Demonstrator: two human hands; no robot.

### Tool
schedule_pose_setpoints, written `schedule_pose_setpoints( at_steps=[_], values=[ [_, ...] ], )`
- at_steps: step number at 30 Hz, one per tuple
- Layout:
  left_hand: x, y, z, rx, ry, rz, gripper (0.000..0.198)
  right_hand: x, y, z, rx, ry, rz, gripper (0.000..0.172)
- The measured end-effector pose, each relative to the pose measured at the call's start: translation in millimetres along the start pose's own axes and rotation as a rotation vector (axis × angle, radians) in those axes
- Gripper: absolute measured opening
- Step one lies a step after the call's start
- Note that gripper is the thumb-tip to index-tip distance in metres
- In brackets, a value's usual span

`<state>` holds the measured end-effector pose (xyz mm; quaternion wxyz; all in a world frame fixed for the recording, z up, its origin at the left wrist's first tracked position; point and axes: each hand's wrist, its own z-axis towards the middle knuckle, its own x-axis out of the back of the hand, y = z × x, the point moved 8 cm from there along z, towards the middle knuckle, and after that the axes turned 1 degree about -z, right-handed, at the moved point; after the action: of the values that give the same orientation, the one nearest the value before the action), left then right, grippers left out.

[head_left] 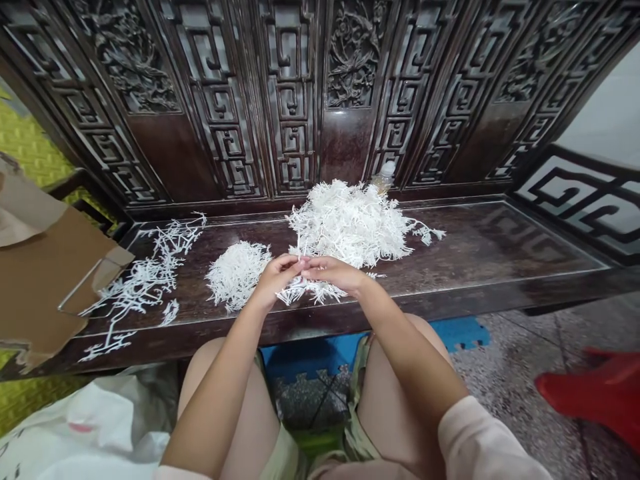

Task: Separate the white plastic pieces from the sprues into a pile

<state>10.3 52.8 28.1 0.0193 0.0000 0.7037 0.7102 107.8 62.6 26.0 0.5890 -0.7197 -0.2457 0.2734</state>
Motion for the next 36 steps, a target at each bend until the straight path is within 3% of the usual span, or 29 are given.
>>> schedule_pose_setpoints(
  at_steps=[5, 13, 20, 29, 32, 36],
  values=[
    [9.2, -7, -1, 0.079, 0.077, -0.035, 0.041, 9, -5, 1, 0.073, 0.078, -0.066, 0.017],
    [1.1, -8, -1, 0.117, -0.076, 0.121, 0.031, 38, -15, -2, 0.152, 0.330, -0.204, 0.019],
    [-8.2, -13, -5, 0.170, -0.156, -0.058, 0.033, 51, 6, 0, 0.002, 0.486, -0.079, 0.013],
    [-2.9, -22, -2, 0.158, -0.008, 0.066, 0.028, 47, 5, -10, -0.123, 0.584, -0.133, 0.040],
    [-2.8, -20, -2, 0.116, 0.021, 0.150, 0.027, 40, -9, -12, -0.035, 0.505, -0.249, 0.048],
    [-0.5, -16, -1, 0.030, 0.066, 0.358, 0.029, 22, -17, -5, 0.112, 0.306, -0.510, 0.039]
  ],
)
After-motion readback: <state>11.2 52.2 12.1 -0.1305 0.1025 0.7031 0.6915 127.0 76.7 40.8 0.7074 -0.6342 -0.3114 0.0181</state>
